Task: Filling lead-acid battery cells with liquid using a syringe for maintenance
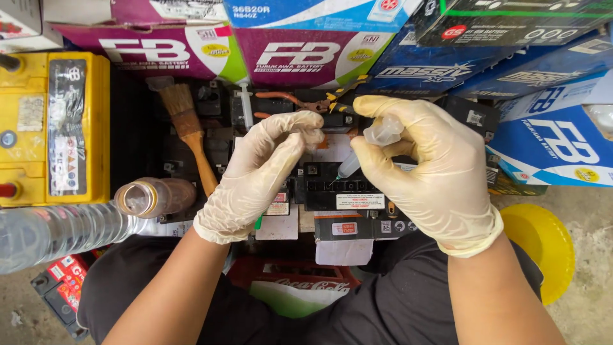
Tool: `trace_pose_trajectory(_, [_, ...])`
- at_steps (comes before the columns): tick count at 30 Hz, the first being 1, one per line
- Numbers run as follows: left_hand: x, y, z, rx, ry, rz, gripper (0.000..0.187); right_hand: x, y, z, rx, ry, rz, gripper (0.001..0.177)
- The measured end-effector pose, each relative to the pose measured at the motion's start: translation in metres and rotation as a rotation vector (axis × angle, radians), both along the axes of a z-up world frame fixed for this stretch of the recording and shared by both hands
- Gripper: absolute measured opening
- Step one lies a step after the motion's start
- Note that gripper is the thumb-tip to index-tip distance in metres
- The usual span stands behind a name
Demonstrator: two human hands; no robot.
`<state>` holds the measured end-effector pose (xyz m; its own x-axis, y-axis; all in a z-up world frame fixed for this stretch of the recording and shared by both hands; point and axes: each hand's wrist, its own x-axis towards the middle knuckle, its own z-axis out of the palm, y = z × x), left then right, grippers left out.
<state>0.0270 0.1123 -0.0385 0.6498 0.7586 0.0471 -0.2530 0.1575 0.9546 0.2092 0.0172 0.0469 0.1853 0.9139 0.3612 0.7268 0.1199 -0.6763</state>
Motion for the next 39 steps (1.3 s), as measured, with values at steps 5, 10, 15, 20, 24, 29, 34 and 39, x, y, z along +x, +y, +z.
trace_pose_trajectory(5, [0.000, 0.000, -0.005, 0.176, -0.010, -0.102, 0.030, -0.001, 0.003, 0.002, -0.007, -0.101, 0.066, 0.031])
trace_pose_trajectory(10, [0.002, -0.004, 0.019, 0.323, 0.057, -0.333, 0.044, -0.004, 0.010, 0.002, -0.009, -0.119, 0.196, 0.024])
trace_pose_trajectory(15, [-0.001, -0.006, -0.002, 0.580, 0.070, -0.211, 0.033, 0.000, 0.010, 0.003, -0.011, -0.069, 0.349, 0.025])
trace_pose_trajectory(20, [-0.003, -0.008, -0.016, 0.634, 0.088, -0.158, 0.030, 0.002, 0.008, 0.007, -0.021, -0.047, 0.412, 0.022])
trace_pose_trajectory(24, [-0.003, -0.009, -0.012, 0.670, 0.129, -0.137, 0.028, 0.000, 0.006, 0.010, -0.023, -0.046, 0.413, 0.025])
trace_pose_trajectory(29, [-0.003, -0.010, -0.017, 0.642, 0.092, -0.155, 0.029, 0.001, 0.006, 0.007, -0.006, -0.048, 0.425, 0.025])
trace_pose_trajectory(34, [-0.002, -0.009, -0.017, 0.630, 0.082, -0.159, 0.031, 0.002, 0.007, 0.004, -0.005, -0.045, 0.432, 0.024])
trace_pose_trajectory(39, [-0.001, -0.009, -0.014, 0.587, 0.119, -0.186, 0.030, 0.002, 0.007, -0.001, 0.000, -0.058, 0.363, 0.023])
